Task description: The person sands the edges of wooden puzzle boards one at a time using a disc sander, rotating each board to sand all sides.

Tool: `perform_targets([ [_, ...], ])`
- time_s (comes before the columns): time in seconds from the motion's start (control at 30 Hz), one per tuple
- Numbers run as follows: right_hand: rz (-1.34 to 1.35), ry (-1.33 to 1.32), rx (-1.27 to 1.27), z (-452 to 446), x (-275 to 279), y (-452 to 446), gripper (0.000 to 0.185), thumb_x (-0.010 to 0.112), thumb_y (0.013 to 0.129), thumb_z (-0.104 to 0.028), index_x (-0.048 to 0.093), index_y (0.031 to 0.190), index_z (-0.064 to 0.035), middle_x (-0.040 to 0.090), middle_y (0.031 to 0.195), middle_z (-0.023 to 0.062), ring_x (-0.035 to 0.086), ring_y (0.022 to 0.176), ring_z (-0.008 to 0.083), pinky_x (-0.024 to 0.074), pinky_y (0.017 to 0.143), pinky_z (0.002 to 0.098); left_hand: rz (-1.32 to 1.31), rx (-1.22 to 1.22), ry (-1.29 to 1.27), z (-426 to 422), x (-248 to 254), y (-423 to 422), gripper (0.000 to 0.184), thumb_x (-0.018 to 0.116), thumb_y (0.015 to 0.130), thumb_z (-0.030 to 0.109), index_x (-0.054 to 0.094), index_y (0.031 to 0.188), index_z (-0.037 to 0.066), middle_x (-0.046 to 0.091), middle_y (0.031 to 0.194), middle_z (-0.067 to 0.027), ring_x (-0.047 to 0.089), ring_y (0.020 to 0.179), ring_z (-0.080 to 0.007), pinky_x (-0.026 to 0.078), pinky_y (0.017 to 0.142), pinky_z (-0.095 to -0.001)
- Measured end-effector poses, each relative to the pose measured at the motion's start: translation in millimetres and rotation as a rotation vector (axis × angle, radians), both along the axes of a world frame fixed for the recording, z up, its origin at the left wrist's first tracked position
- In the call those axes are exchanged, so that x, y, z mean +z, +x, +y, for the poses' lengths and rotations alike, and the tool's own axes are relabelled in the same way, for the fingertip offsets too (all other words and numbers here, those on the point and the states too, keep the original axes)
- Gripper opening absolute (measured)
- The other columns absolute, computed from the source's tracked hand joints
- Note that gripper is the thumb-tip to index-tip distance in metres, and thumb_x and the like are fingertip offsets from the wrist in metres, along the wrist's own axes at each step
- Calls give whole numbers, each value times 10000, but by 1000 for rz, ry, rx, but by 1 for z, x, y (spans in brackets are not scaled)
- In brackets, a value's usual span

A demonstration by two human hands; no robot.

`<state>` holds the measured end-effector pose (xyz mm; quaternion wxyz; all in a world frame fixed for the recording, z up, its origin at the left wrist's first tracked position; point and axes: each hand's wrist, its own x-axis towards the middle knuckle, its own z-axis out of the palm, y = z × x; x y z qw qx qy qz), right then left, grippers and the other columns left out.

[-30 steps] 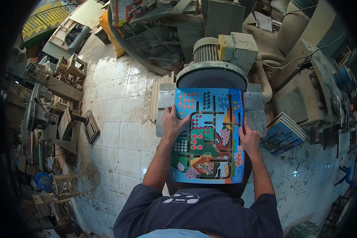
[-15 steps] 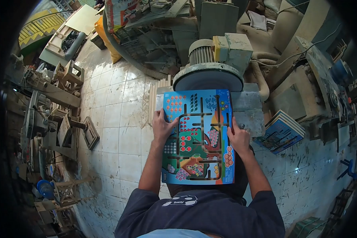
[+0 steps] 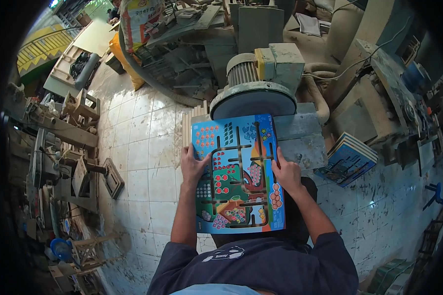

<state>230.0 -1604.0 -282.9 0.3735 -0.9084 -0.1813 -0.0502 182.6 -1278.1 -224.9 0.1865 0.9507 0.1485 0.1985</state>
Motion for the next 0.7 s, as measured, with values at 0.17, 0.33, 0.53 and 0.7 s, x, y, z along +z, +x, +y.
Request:
perform_targets([
  [0.17,-28,32,13,2,-2,3,516,582,878,-257,527,1294,42,604,571,191,638,527,355,511,539,450,29,22,-9,-2,3,0,758,811,684,385,519,1227,-55,534,1078,-205,577,982,-356,492,817,-430],
  [0.33,-32,41,11,9,-5,3,525,583,877,-262,517,1308,31,601,561,192,638,522,356,514,534,455,20,18,3,7,1,0,758,813,684,369,510,1240,-47,535,1077,-205,586,970,-360,504,793,-431],
  [0.53,-38,28,25,14,-8,4,526,575,882,-265,512,1304,42,592,546,191,633,513,360,513,513,459,13,19,-21,10,4,0,722,809,690,355,521,1218,-44,528,1076,-206,583,977,-363,503,804,-434],
  [0.7,-32,46,33,19,-5,2,519,570,884,-258,516,1296,51,590,541,184,627,498,353,511,507,452,14,6,-22,15,4,-2,713,810,691,341,522,1216,-46,524,1079,-210,578,979,-364,500,811,-430],
])
